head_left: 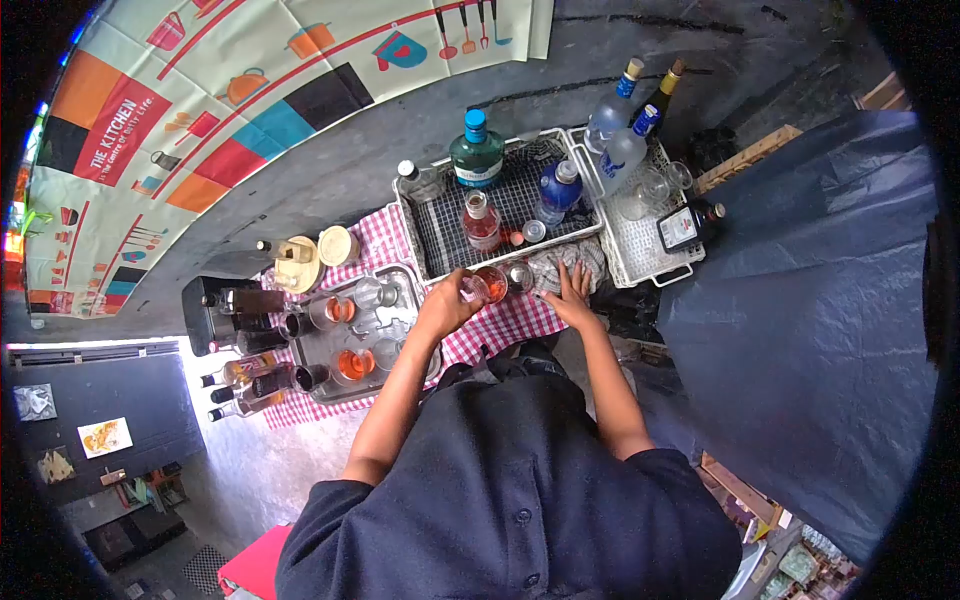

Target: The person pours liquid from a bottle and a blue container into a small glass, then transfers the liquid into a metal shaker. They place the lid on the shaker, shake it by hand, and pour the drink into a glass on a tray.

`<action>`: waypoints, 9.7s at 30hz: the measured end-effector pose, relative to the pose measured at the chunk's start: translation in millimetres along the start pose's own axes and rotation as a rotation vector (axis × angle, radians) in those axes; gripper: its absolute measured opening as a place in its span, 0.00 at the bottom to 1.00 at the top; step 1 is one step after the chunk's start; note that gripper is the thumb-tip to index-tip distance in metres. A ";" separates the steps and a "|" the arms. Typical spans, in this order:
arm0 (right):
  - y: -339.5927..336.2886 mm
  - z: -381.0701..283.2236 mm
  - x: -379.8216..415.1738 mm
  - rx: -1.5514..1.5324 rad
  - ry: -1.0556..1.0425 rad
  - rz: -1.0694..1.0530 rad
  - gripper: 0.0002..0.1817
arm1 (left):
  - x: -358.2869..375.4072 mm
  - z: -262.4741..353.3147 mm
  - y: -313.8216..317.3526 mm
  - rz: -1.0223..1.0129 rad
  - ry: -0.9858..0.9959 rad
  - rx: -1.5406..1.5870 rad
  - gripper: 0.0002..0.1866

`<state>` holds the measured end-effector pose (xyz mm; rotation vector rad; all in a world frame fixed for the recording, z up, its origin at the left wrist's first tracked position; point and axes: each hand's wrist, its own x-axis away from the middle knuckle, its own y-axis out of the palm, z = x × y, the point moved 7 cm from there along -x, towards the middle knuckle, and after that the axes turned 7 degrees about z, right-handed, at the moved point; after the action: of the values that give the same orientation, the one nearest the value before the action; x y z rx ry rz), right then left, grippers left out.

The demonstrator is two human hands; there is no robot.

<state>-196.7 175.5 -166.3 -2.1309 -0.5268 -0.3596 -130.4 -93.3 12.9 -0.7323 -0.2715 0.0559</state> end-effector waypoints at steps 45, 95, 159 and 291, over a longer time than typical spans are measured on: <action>-106.6 -64.5 -159.7 -0.278 -0.377 -0.009 0.40 | 68.0 -3.4 19.2 0.612 -0.267 0.781 0.31; -195.5 -344.1 153.7 0.442 -0.972 -0.070 0.38 | 147.7 13.3 -169.1 0.448 0.218 0.628 0.31; -169.3 -408.8 220.3 0.740 -0.960 -0.007 0.33 | 176.3 -50.1 -170.5 0.420 0.214 0.528 0.28; -221.1 -181.3 -82.0 -0.176 -0.820 0.013 0.28 | 80.7 80.0 -12.7 0.640 -0.093 0.882 0.30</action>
<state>-388.0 121.5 55.0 -2.4032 -0.9615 0.5294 -74.3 -38.9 96.4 0.0898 -0.0692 0.7705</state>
